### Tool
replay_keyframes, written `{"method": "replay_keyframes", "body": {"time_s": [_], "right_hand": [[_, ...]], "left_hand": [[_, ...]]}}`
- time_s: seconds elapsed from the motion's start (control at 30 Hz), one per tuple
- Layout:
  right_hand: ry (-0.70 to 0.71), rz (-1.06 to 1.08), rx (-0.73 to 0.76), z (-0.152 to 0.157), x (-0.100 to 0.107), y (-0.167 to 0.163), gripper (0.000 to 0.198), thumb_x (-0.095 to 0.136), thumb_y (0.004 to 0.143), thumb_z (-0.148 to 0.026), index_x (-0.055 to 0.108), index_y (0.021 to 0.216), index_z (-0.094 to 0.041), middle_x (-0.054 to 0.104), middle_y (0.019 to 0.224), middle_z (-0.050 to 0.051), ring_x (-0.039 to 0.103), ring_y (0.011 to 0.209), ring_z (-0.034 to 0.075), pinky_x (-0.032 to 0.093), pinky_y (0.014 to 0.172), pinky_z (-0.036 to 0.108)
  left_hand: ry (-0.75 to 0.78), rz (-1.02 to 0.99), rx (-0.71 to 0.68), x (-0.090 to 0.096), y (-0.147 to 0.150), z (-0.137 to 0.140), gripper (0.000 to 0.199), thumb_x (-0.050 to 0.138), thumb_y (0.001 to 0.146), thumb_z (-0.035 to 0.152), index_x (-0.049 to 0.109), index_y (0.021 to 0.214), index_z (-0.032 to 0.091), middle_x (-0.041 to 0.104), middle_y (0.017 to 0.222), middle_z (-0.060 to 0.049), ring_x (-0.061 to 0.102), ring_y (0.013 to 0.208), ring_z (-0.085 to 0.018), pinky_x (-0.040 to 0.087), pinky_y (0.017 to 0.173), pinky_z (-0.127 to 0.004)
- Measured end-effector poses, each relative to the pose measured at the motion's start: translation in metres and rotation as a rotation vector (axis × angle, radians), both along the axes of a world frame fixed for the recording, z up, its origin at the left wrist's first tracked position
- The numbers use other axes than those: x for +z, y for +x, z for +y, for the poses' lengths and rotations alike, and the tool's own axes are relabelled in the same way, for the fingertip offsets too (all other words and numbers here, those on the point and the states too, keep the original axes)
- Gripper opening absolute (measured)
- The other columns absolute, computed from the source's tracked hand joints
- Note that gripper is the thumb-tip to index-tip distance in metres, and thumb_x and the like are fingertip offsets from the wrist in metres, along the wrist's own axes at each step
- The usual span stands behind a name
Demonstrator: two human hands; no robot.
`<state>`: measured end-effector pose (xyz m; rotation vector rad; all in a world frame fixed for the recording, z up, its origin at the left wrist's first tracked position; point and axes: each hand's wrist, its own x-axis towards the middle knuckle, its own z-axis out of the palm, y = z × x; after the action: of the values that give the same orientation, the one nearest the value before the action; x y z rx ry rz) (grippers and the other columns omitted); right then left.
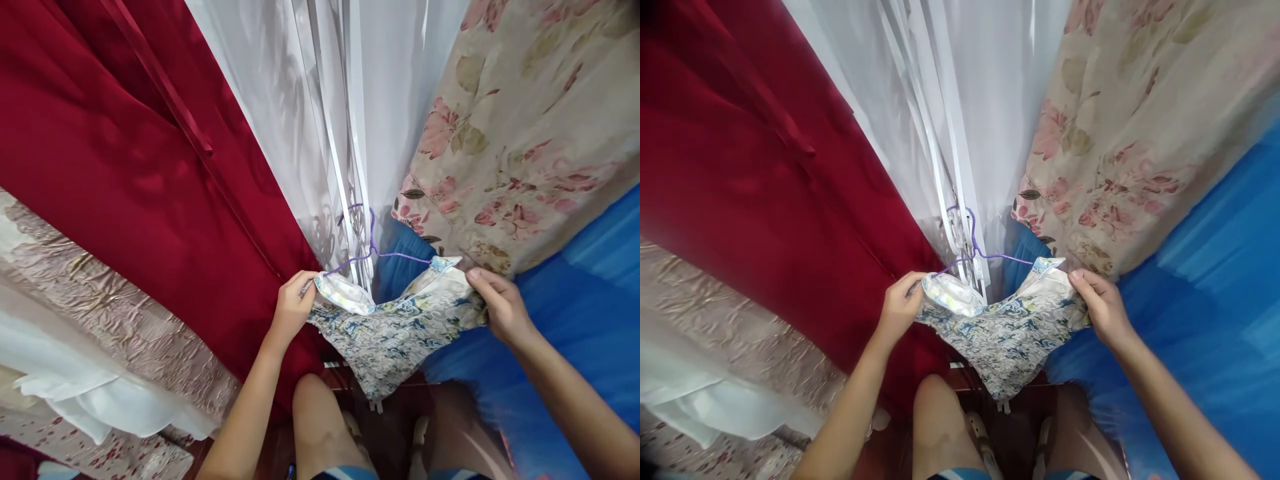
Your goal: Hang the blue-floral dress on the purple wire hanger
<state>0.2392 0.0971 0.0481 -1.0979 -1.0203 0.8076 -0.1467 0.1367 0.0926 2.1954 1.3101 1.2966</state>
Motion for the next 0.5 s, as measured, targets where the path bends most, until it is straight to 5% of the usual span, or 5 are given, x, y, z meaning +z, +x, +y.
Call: {"method": "replay_keyframes", "body": {"time_s": [0.13, 0.27, 0.4, 0.47, 0.5], "right_hand": [[0.031, 0.104, -0.203, -0.005, 0.017, 0.002, 0.027, 0.078, 0.076, -0.045, 0.071, 0.075, -0.019, 0.063, 0.067, 0.000, 0.057, 0.065, 0.018, 0.044, 0.062, 0.029], [-0.238, 0.309, -0.212, -0.036, 0.008, 0.028, 0.029, 0.084, 0.058, -0.046, 0.075, 0.078, -0.027, 0.067, 0.067, 0.006, 0.065, 0.064, 0.029, 0.052, 0.065, 0.042], [-0.485, 0.148, 0.320, -0.107, -0.037, 0.030, 0.042, 0.089, 0.031, -0.056, 0.077, 0.067, -0.037, 0.070, 0.066, 0.012, 0.067, 0.061, 0.037, 0.053, 0.060, 0.051], [-0.555, 0.001, 0.801, -0.137, -0.055, 0.004, 0.043, 0.090, 0.039, -0.050, 0.080, 0.077, -0.033, 0.074, 0.077, 0.012, 0.071, 0.073, 0.039, 0.055, 0.069, 0.051], [-0.577, -0.021, 0.893, -0.148, -0.061, -0.015, 0.046, 0.086, 0.055, -0.050, 0.080, 0.096, -0.031, 0.076, 0.095, 0.012, 0.071, 0.090, 0.040, 0.054, 0.083, 0.051]], "left_hand": [[0.172, 0.117, 0.077, 0.045, 0.026, -0.021, 0.020, 0.052, 0.094, 0.020, 0.069, 0.105, 0.020, 0.069, 0.099, -0.004, 0.064, 0.096, -0.021, 0.047, 0.085, -0.029], [0.200, 0.266, 0.024, 0.057, 0.039, -0.019, 0.015, 0.056, 0.092, 0.022, 0.067, 0.102, 0.022, 0.068, 0.097, -0.004, 0.060, 0.093, -0.022, 0.045, 0.085, -0.032], [0.234, 0.056, -0.028, 0.002, 0.038, 0.004, 0.018, 0.054, 0.094, 0.034, 0.064, 0.089, 0.020, 0.063, 0.087, -0.007, 0.056, 0.089, -0.024, 0.044, 0.093, -0.042], [0.207, -0.174, 0.038, -0.030, 0.040, 0.015, 0.030, 0.049, 0.097, 0.042, 0.062, 0.082, 0.019, 0.062, 0.085, -0.007, 0.059, 0.092, -0.024, 0.045, 0.097, -0.045], [0.172, -0.253, 0.077, -0.042, 0.043, 0.018, 0.032, 0.048, 0.098, 0.043, 0.062, 0.084, 0.018, 0.063, 0.088, -0.007, 0.060, 0.094, -0.023, 0.046, 0.097, -0.045]]}}
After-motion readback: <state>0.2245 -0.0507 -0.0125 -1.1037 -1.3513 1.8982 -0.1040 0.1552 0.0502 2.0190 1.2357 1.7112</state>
